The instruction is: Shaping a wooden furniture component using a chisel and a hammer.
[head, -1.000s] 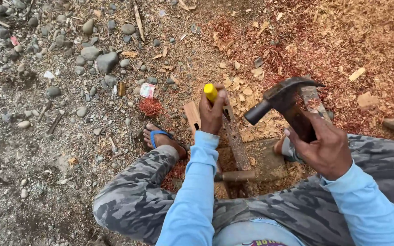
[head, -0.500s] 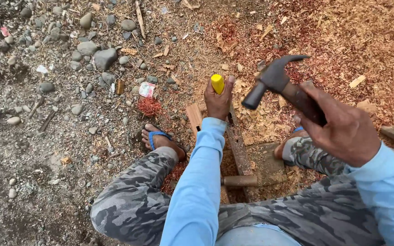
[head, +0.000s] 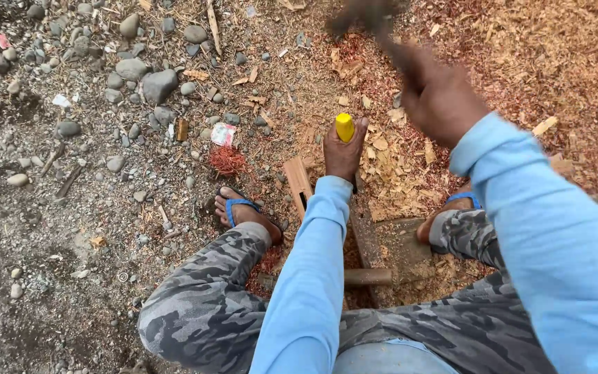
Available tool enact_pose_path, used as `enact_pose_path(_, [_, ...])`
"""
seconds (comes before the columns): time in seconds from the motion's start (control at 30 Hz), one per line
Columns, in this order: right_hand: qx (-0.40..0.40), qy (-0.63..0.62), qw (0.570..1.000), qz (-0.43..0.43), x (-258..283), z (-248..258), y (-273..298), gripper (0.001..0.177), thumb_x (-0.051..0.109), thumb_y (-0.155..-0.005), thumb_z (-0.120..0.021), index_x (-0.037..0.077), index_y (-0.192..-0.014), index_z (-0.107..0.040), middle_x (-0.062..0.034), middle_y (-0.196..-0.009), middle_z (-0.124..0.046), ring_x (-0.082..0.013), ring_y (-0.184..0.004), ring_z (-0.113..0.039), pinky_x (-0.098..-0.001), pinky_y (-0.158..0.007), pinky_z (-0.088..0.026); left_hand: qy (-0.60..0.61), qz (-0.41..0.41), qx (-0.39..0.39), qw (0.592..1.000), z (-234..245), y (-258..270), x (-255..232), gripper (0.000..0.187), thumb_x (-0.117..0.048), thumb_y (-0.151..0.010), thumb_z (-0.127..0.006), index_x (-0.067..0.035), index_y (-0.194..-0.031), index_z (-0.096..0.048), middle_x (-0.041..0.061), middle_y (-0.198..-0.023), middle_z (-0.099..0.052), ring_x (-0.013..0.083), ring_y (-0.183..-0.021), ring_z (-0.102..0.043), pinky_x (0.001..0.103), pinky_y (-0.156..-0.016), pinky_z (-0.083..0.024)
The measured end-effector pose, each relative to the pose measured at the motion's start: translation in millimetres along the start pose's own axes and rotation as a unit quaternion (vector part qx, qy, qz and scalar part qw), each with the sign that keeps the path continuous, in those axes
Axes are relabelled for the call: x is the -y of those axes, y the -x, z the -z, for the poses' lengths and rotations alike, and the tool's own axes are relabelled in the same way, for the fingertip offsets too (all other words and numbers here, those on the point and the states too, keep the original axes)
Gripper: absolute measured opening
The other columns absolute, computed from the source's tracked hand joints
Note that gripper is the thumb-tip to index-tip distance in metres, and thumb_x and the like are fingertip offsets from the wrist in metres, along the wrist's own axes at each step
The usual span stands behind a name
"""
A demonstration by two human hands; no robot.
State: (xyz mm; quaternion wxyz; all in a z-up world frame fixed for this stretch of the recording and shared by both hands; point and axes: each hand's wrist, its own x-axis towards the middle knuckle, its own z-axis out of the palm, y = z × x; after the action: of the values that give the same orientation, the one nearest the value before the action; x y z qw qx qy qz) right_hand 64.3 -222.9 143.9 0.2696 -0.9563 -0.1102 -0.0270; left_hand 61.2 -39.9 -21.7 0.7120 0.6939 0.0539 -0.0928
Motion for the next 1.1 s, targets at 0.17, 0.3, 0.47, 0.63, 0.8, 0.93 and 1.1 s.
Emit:
enact_pose_path(0.17, [0.395, 0.161, 0.881, -0.205, 49, 25, -3, 0.059, 0.019, -0.106, -0.046, 0.041, -0.160, -0.032, -0.0187, -0.085, -0.073, -0.0303, -0.073, -0.076, -0.0471, -0.065, -0.063, -0.052, -0.002, 0.020, 0.998, 7, 15, 3, 0.026, -0.024, -0.094, -0.078, -0.007, -0.108, -0.063, 0.005, -0.098, -0.067, 0.0183, -0.087, -0.066, 0.037, -0.080, -0.059])
enact_pose_path(0.3, [0.198, 0.133, 0.958, -0.160, 59, 42, 2, 0.055, 0.027, -0.105, -0.056, 0.031, -0.157, -0.037, -0.0182, -0.079, -0.070, -0.0331, -0.061, -0.067, -0.0498, -0.056, -0.056, -0.081, 0.077, 0.001, 0.994, 8, 21, 20, 0.034, -0.031, -0.097, -0.079, -0.001, -0.103, -0.064, 0.012, -0.090, -0.071, 0.0224, -0.078, -0.069, 0.038, -0.073, -0.059])
enact_pose_path(0.47, [0.289, 0.076, 0.936, -0.184, 48, 24, 39, 0.059, 0.026, -0.101, -0.055, 0.034, -0.156, -0.035, -0.0156, -0.071, -0.070, -0.0295, -0.054, -0.069, -0.0478, -0.054, -0.058, 0.028, 0.085, 0.026, 0.996, 5, 35, -1, 0.031, -0.027, -0.088, -0.076, -0.008, -0.111, -0.066, 0.008, -0.095, -0.071, 0.0181, -0.079, -0.067, 0.036, -0.069, -0.058])
enact_pose_path(0.63, [0.310, 0.111, 0.922, -0.206, 68, 60, 77, 0.066, 0.032, -0.100, -0.057, 0.037, -0.159, -0.028, -0.0134, -0.068, -0.068, -0.0292, -0.054, -0.068, -0.0481, -0.054, -0.058, -0.237, -0.030, 0.183, 0.954, 31, 111, 13, 0.032, -0.025, -0.104, -0.078, -0.006, -0.083, -0.061, 0.010, -0.087, -0.069, 0.0167, -0.073, -0.067, 0.032, -0.070, -0.059])
enact_pose_path(0.8, [0.112, -0.034, 0.965, -0.234, 49, 70, 123, 0.066, 0.023, -0.102, -0.062, 0.025, -0.162, -0.035, -0.0129, -0.074, -0.068, -0.0227, -0.053, -0.069, -0.0391, -0.057, -0.056, -0.002, -0.060, 0.041, 0.997, 26, 80, -30, 0.024, -0.028, -0.097, -0.076, -0.011, -0.084, -0.064, -0.001, -0.072, -0.069, 0.0129, -0.060, -0.064, 0.029, -0.056, -0.056])
enact_pose_path(0.93, [-0.036, -0.042, 0.985, -0.164, 55, 77, 114, 0.062, 0.016, -0.099, -0.069, 0.014, -0.156, -0.046, -0.0151, -0.089, -0.071, -0.0252, -0.065, -0.070, -0.0444, -0.057, -0.054, 0.018, 0.062, 0.017, 0.998, 30, 53, -51, 0.024, -0.032, -0.092, -0.077, -0.010, -0.087, -0.066, -0.001, -0.072, -0.068, 0.0117, -0.058, -0.065, 0.029, -0.057, -0.056])
enact_pose_path(1.1, [-0.048, -0.098, 0.980, -0.169, 51, 71, 120, 0.062, 0.015, -0.100, -0.070, 0.013, -0.157, -0.047, -0.0108, -0.092, -0.074, -0.0235, -0.066, -0.073, -0.0373, -0.061, -0.062, -0.008, 0.027, 0.029, 0.999, 23, 48, -23, 0.034, -0.044, -0.094, -0.073, -0.013, -0.099, -0.062, -0.001, -0.077, -0.060, 0.0102, -0.067, -0.060, 0.030, -0.060, -0.058])
